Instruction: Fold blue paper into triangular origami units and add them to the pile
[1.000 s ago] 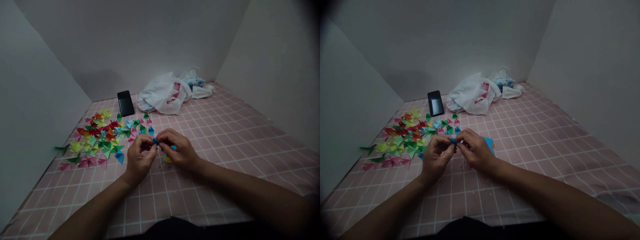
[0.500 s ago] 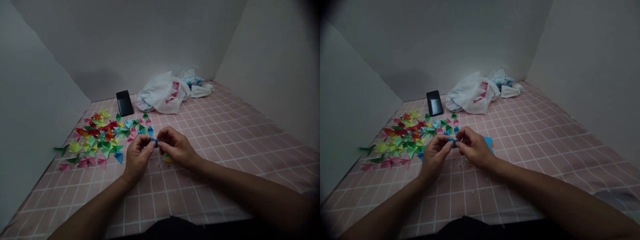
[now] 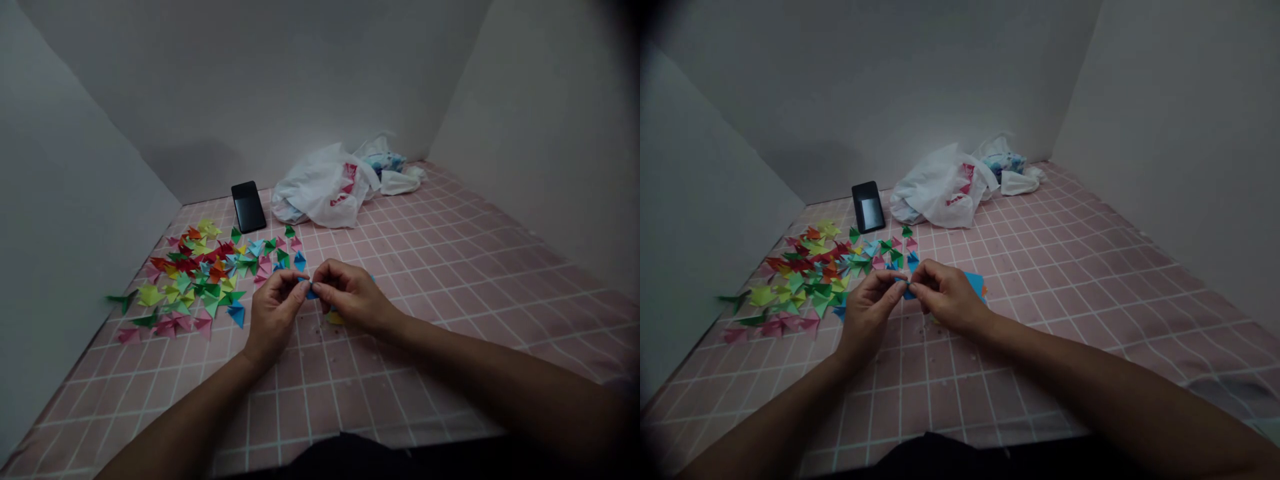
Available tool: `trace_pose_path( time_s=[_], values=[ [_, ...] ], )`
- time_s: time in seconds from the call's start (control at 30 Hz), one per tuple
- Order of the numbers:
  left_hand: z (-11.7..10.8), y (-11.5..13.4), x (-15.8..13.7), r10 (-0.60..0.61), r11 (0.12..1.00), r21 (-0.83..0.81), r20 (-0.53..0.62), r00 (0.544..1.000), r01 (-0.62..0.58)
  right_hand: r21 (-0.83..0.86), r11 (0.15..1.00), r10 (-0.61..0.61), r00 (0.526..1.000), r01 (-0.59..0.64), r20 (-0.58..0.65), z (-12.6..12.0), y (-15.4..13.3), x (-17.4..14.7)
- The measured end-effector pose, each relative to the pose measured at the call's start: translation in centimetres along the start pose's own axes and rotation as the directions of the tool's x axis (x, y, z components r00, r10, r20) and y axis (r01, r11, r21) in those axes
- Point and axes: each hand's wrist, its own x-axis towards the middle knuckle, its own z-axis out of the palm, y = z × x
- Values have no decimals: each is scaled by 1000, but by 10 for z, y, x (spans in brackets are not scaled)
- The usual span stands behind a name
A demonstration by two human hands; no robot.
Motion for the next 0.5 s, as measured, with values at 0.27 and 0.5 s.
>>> trace_pose_path(
  time_s=[0.27, 0.5],
  values=[
    [-1, 1, 4, -74, 997, -35, 5, 997, 75, -90, 995, -45, 997, 39, -62, 0, 0, -1],
    [-1, 2, 4, -49, 998, -30, 12, 999, 50, -56, 998, 0, 1000, -1, -10, -1, -1, -1]
  ],
)
